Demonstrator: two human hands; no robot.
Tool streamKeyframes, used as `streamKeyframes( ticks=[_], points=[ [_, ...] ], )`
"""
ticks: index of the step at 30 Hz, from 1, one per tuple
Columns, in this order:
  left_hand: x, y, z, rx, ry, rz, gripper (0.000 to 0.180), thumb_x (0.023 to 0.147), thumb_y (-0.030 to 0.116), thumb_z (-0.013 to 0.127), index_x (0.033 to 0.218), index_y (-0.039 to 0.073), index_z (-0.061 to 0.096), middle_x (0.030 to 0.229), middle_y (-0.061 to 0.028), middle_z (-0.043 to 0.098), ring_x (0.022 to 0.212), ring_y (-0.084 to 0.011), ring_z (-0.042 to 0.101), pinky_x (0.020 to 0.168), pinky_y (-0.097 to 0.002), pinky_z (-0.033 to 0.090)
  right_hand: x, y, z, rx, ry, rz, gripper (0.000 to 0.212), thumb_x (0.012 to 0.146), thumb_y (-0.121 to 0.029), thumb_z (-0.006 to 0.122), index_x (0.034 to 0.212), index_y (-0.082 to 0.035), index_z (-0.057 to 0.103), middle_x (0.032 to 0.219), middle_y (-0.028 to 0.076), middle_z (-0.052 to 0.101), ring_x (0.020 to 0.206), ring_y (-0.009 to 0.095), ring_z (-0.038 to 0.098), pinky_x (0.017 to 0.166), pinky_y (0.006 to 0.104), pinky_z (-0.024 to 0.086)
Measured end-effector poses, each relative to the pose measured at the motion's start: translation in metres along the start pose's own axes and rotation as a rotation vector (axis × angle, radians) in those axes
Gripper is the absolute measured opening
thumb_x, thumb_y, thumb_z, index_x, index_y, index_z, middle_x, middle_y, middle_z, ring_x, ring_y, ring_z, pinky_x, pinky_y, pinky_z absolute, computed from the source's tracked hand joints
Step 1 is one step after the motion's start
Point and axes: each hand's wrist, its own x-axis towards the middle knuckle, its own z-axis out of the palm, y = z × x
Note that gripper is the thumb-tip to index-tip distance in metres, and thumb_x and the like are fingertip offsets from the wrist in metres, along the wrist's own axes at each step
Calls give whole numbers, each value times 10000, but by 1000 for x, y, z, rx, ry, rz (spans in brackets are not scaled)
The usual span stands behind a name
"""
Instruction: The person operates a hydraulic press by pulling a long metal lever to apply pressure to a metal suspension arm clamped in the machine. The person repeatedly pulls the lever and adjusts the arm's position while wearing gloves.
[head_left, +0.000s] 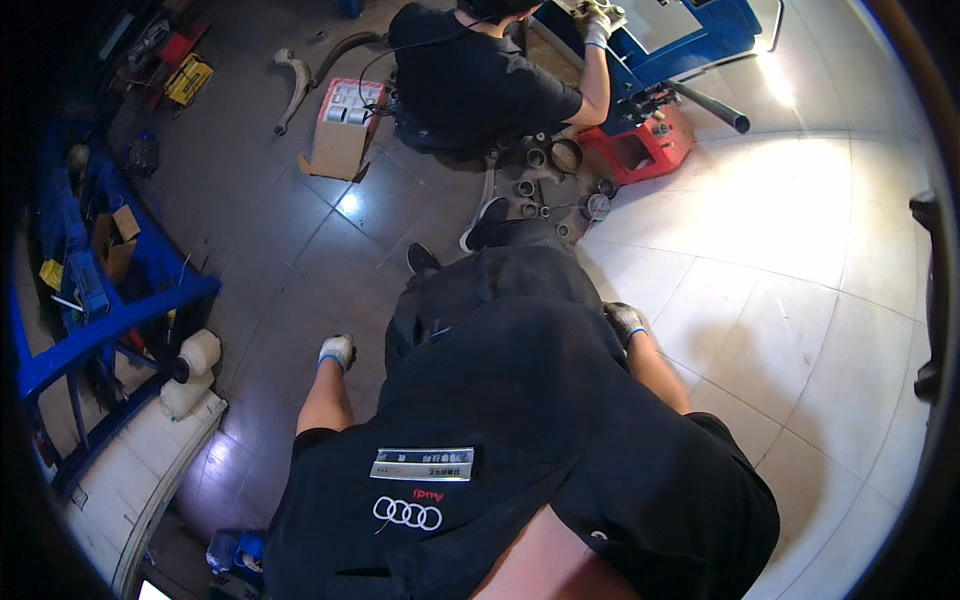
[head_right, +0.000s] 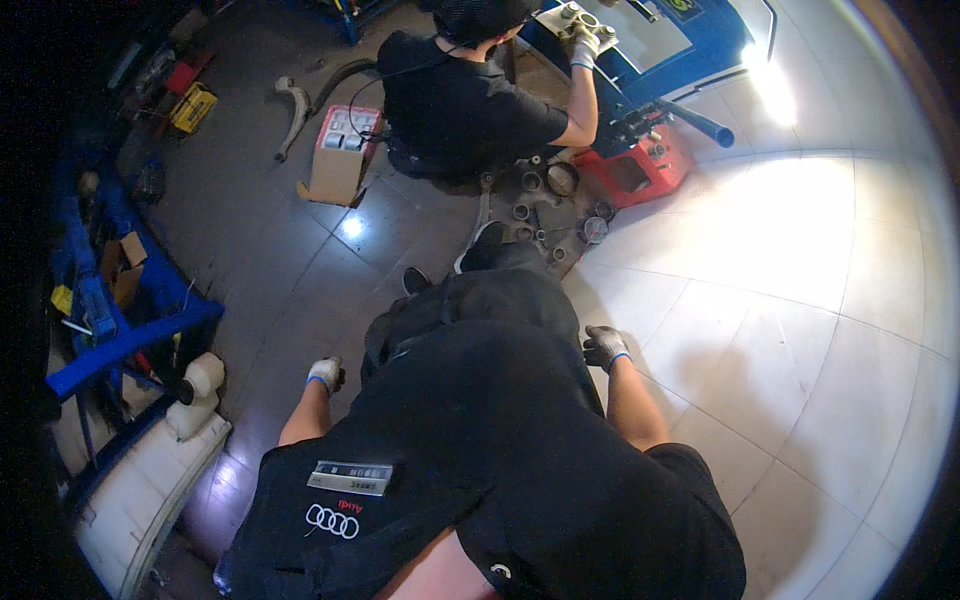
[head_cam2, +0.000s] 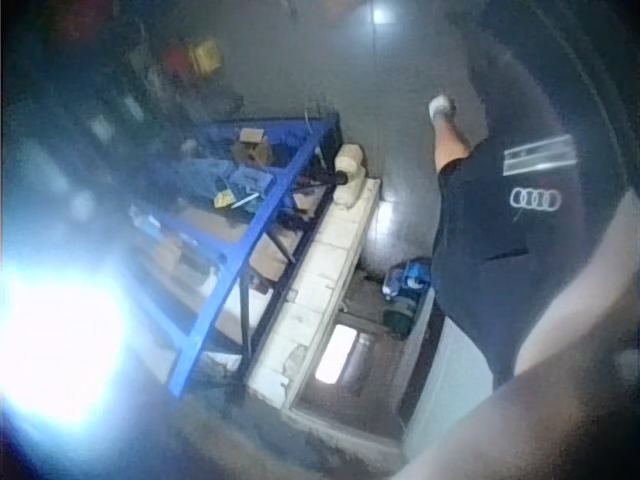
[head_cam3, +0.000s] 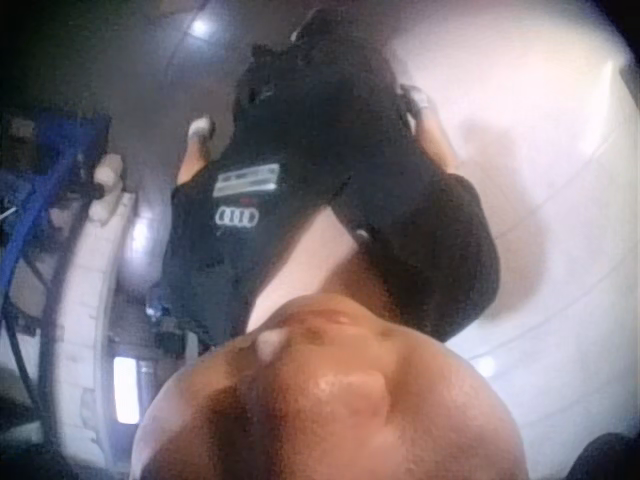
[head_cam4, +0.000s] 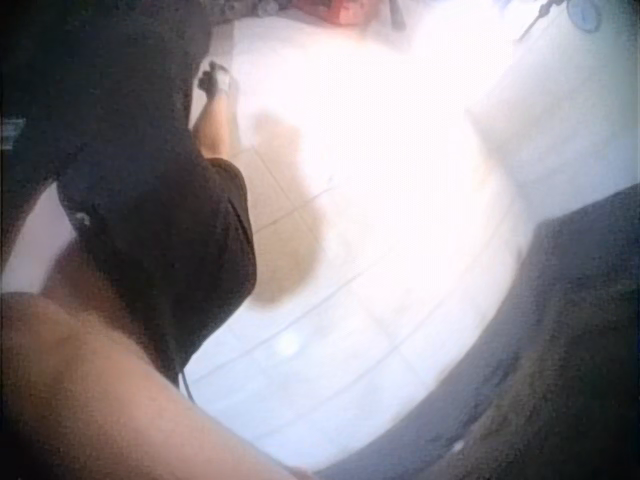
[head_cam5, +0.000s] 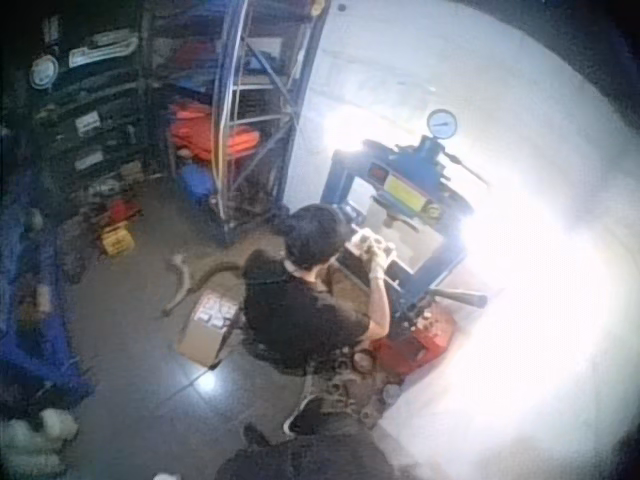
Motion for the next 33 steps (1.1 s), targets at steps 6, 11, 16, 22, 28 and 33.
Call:
streamKeyframes(
  ticks=[6,11,16,22,28,33],
  points=[
    [-5,109,37,184,36,342,260,937,296,579,949,50,662,730,-86,658,552,-230,585,499,-375,448,-7,-11,7,201,-24,-10,453,960,-344,624,1298,-48,570,1009,156,675,712,273,660,605,410,567],
    [-32,189,54,231,121,579,351,922,288,599,1121,10,678,959,-162,723,836,-276,696,736,-393,531,-24,-26,-1,160,111,-32,458,958,-352,626,1288,-40,571,962,144,673,712,262,665,620,411,582],
    [-46,202,57,298,128,582,468,920,365,559,1179,-10,666,1103,-254,698,1019,-388,675,882,-439,519,-23,-5,-8,234,96,33,411,963,-337,624,1244,-41,574,909,130,650,656,254,640,571,396,554],
    [-28,130,66,422,86,263,396,915,357,536,890,-2,699,744,-145,698,614,-270,664,595,-414,519,21,32,2,319,-37,192,404,960,-361,630,1237,-72,578,953,113,657,685,270,644,577,435,547],
    [-15,70,82,457,50,254,298,918,279,565,976,12,683,820,-135,709,744,-283,687,668,-426,531,74,4,-14,189,-131,88,420,954,-342,614,1300,-105,576,1007,155,686,744,316,679,653,502,567],
    [-12,88,104,521,77,485,350,906,304,569,1070,22,692,1024,-215,716,998,-370,687,822,-450,534,103,-76,-69,111,-109,-57,306,980,-283,587,1195,-64,591,824,105,656,649,276,635,576,444,549]
  ],
)
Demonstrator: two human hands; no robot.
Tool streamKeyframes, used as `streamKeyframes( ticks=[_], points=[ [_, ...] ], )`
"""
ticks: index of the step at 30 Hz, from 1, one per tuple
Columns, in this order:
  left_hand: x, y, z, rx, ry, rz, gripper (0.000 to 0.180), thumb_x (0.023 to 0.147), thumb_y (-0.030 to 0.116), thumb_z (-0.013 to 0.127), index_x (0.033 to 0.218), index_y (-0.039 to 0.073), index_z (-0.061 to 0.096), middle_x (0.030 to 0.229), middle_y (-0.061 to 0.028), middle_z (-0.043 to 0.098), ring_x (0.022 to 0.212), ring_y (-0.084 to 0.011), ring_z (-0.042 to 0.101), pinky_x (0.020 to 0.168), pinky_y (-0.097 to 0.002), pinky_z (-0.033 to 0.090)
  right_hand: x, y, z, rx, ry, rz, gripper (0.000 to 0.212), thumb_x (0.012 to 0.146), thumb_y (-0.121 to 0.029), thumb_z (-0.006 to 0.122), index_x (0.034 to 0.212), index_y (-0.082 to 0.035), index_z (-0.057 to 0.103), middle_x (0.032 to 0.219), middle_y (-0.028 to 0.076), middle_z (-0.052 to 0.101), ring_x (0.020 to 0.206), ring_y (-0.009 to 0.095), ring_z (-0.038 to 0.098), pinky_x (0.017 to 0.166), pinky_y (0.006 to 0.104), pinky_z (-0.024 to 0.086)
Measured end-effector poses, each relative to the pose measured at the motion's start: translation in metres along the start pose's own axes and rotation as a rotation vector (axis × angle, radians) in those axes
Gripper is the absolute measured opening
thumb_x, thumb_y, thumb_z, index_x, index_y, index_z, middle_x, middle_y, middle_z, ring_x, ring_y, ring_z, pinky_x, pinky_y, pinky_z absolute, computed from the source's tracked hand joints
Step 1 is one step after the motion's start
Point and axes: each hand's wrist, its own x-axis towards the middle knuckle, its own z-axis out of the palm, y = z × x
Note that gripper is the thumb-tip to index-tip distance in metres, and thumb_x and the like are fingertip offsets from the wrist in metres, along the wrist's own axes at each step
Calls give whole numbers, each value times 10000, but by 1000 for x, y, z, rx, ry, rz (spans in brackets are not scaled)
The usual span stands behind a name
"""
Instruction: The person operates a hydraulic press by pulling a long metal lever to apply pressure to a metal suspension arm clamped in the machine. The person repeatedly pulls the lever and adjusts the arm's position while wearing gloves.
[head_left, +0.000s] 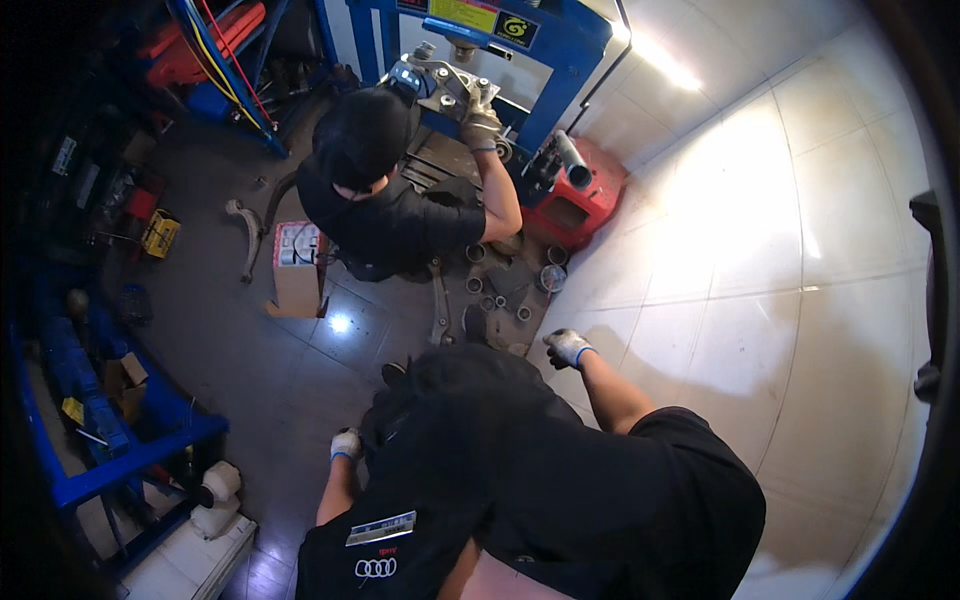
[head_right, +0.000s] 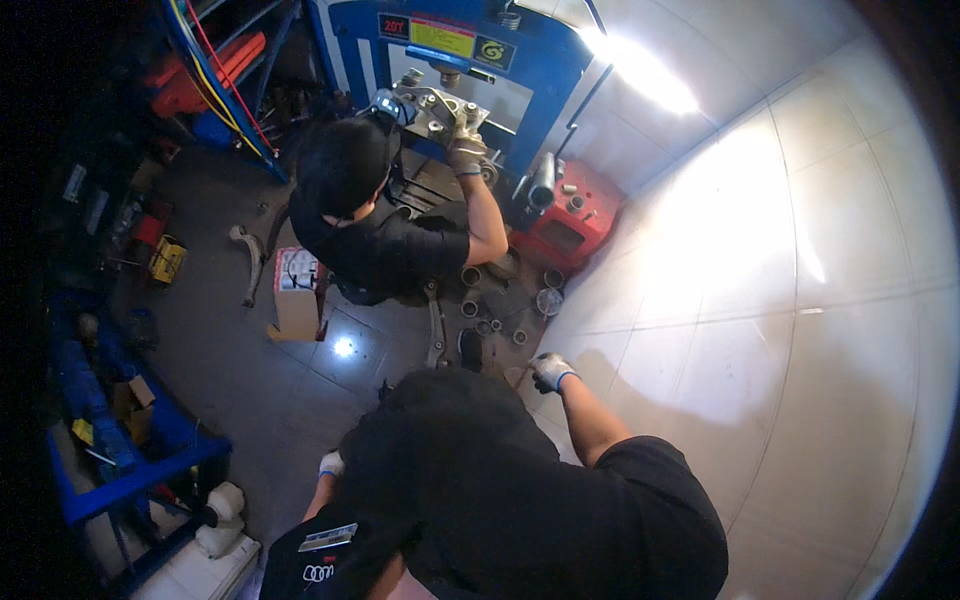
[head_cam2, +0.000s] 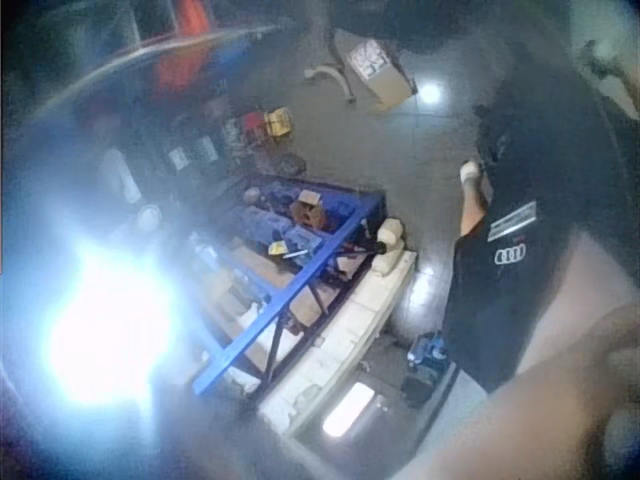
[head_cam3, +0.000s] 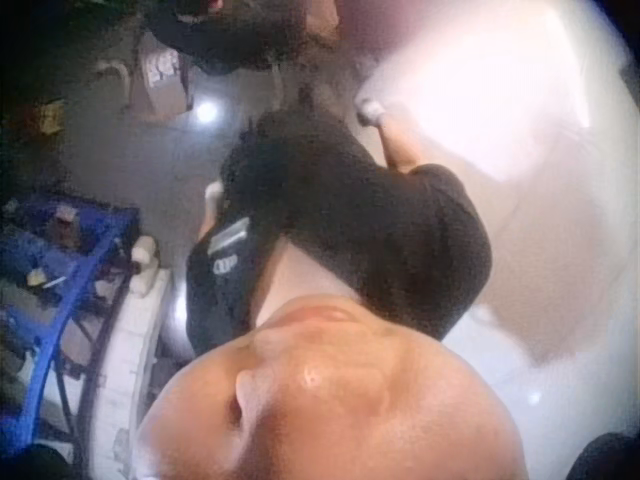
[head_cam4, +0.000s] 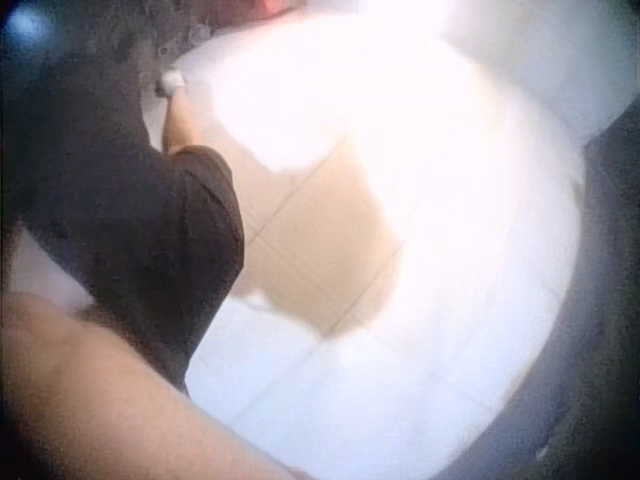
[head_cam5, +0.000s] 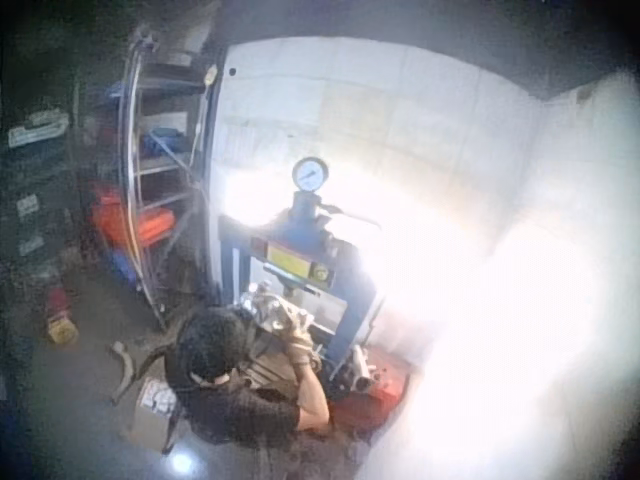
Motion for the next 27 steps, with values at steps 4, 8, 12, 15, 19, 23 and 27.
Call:
streamKeyframes(
  ticks=[4,8,12,15,19,23,27],
  points=[
    [-8,85,6,-115,118,-102,429,902,333,554,1167,17,675,1168,-270,668,1119,-448,618,938,-469,497,32,-67,-40,100,6,-151,326,967,-313,616,1171,-59,605,844,108,652,631,245,635,576,401,574],
    [-48,191,-18,118,254,11,458,901,355,554,1178,10,670,1175,-264,672,1138,-443,616,955,-466,490,57,-87,-66,80,32,-200,307,962,-305,627,1160,-70,613,827,104,649,599,231,626,543,384,560],
    [-86,235,-34,-240,210,-226,433,891,346,587,1164,26,690,1108,-213,710,1044,-364,682,857,-437,531,64,-77,-78,-15,32,-25,360,957,-309,634,1210,-59,580,851,123,659,636,274,651,516,417,551],
    [-82,221,-34,-76,217,-214,422,902,321,574,1169,13,684,1073,-227,713,1002,-377,690,827,-436,530,67,-62,-77,79,-41,6,336,958,-291,624,1174,-38,580,872,134,639,588,274,608,479,410,506],
    [-50,185,-37,127,108,-123,472,907,375,599,1201,12,666,1130,-225,700,1052,-379,672,874,-435,522,92,-32,-63,334,-133,152,276,970,-297,598,1116,-64,584,794,103,574,539,263,537,452,402,430],
    [-23,180,-52,-16,54,-11,422,922,316,567,1215,28,666,1173,-195,699,1103,-375,654,934,-422,502,139,21,-35,85,-282,-38,195,976,-300,564,1067,-128,573,734,82,509,546,275,487,471,430,367],
    [-18,211,-71,17,126,29,420,923,312,561,1218,32,667,1177,-196,697,1093,-373,657,923,-420,505,162,51,-14,-1036,-95,-952,188,951,-285,561,1075,-143,564,824,110,569,720,317,563,557,469,421]
  ],
)
